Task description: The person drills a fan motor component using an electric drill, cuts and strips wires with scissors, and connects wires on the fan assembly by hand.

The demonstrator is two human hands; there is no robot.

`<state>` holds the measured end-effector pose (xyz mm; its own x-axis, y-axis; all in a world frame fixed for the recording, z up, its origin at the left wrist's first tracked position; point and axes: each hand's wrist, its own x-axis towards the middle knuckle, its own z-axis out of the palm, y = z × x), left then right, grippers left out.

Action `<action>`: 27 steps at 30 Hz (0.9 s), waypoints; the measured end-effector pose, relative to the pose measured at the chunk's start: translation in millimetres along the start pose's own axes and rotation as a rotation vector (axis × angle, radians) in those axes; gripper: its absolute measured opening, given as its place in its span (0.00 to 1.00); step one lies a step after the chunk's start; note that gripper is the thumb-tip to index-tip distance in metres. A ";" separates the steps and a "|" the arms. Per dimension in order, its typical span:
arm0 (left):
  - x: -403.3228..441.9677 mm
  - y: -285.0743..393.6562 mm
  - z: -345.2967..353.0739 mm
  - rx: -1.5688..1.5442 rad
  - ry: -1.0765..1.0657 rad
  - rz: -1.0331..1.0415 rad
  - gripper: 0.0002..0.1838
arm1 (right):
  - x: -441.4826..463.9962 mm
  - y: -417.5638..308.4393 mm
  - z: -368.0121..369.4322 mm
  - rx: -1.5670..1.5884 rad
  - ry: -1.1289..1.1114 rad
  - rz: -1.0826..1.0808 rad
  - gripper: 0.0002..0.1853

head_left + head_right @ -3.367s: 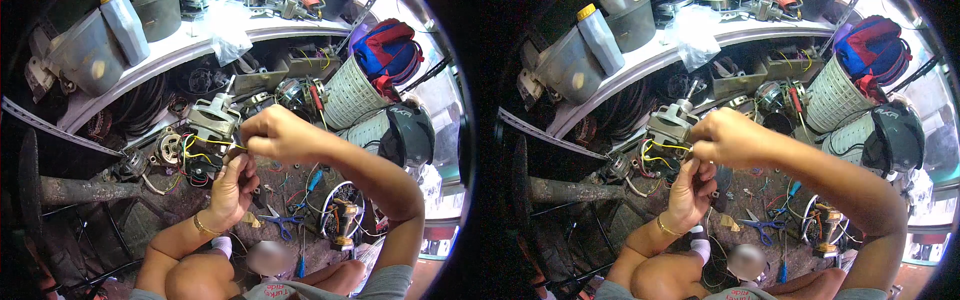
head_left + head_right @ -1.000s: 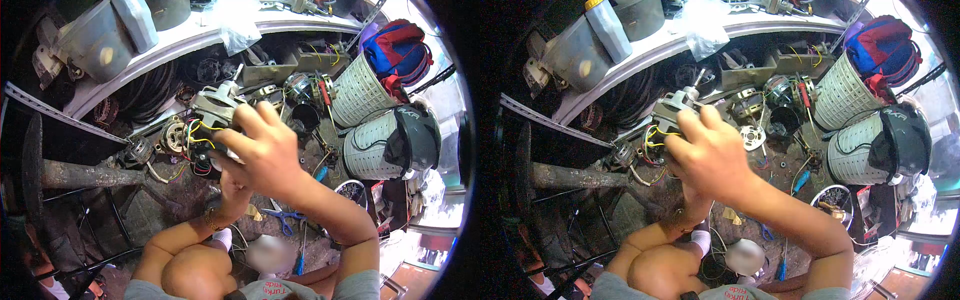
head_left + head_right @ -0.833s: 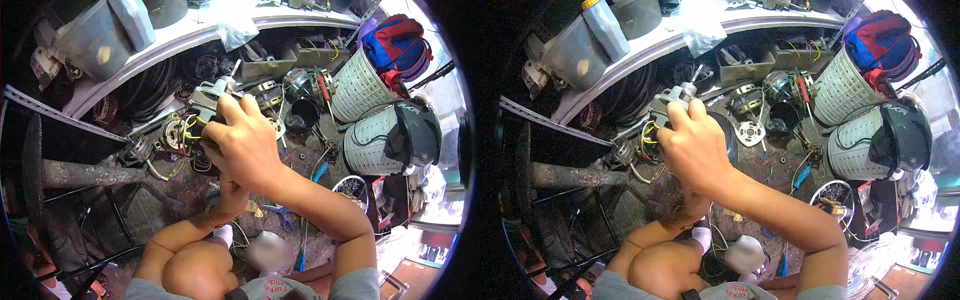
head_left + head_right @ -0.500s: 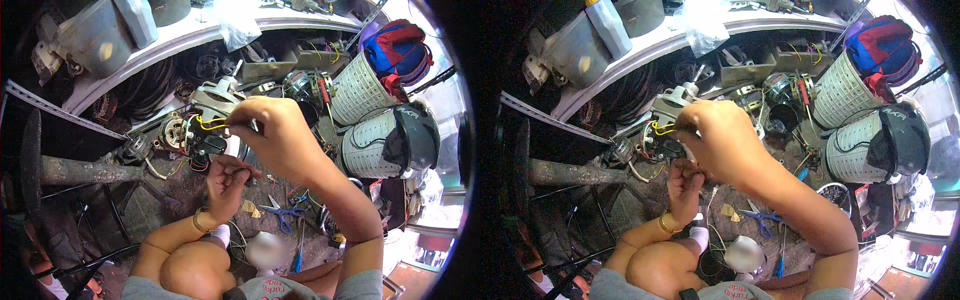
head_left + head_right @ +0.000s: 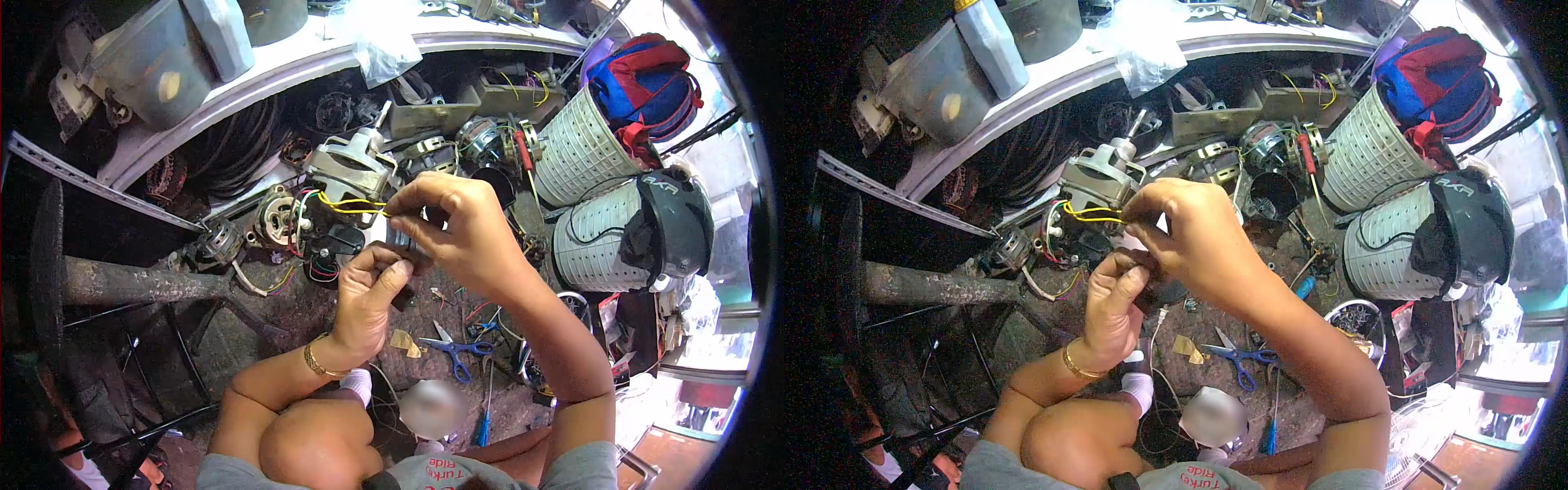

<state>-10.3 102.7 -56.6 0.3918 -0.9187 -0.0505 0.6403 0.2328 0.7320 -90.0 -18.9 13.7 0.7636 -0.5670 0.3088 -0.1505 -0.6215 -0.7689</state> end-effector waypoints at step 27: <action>-1.7 -32.7 -14.8 0.419 -0.057 0.353 0.05 | -9.9 11.8 -10.2 -0.220 -0.287 0.116 0.06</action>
<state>-22.0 101.3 -90.5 0.4909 -0.8265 0.2754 0.1541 0.3935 0.9063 -105.7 -26.2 7.4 0.8738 -0.4850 0.0339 -0.3531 -0.6810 -0.6415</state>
